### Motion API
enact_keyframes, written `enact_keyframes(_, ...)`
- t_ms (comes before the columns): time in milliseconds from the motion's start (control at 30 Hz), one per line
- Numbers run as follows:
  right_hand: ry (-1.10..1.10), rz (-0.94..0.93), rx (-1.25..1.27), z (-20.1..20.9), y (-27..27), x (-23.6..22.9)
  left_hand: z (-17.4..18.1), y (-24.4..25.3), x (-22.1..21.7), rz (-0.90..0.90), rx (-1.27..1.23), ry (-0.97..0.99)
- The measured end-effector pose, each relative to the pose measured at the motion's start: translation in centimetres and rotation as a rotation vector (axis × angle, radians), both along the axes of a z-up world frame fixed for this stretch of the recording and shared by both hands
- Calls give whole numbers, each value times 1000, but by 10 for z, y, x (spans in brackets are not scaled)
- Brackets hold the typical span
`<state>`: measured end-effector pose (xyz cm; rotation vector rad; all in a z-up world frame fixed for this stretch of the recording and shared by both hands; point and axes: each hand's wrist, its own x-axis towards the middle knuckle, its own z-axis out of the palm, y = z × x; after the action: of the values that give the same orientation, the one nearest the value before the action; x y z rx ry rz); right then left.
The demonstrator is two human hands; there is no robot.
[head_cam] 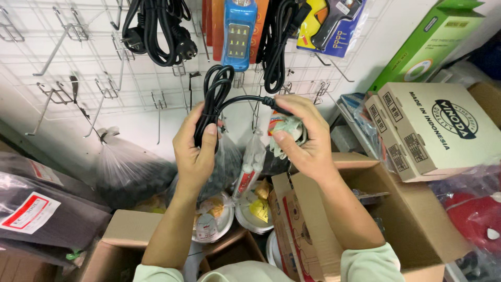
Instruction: The person is using a cloth to wipe down various black and white power cables and small electronic components before organizing them into a cardboard box.
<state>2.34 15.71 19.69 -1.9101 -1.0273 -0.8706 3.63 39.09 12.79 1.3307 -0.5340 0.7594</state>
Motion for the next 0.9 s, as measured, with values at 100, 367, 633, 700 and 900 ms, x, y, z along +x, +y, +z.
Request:
enact_keyframes(100, 29, 26, 55, -4, 16, 1, 7, 6, 1, -19, -33, -24)
enact_keyframes(367, 21, -26, -24, 4, 61, 8, 32, 27, 13, -42, -155, -52)
enact_keyframes(633, -209, -141, -63, 28, 87, 17, 58, 57, 26, -52, -46, -101)
enact_keyframes(700, -287, -202, -94, 33, 95, 19, 67, 63, 34, -79, -33, -169)
enact_keyframes(900, -189, -174, -174, 49, 112, 27, 85, 76, 54, -135, -75, -235)
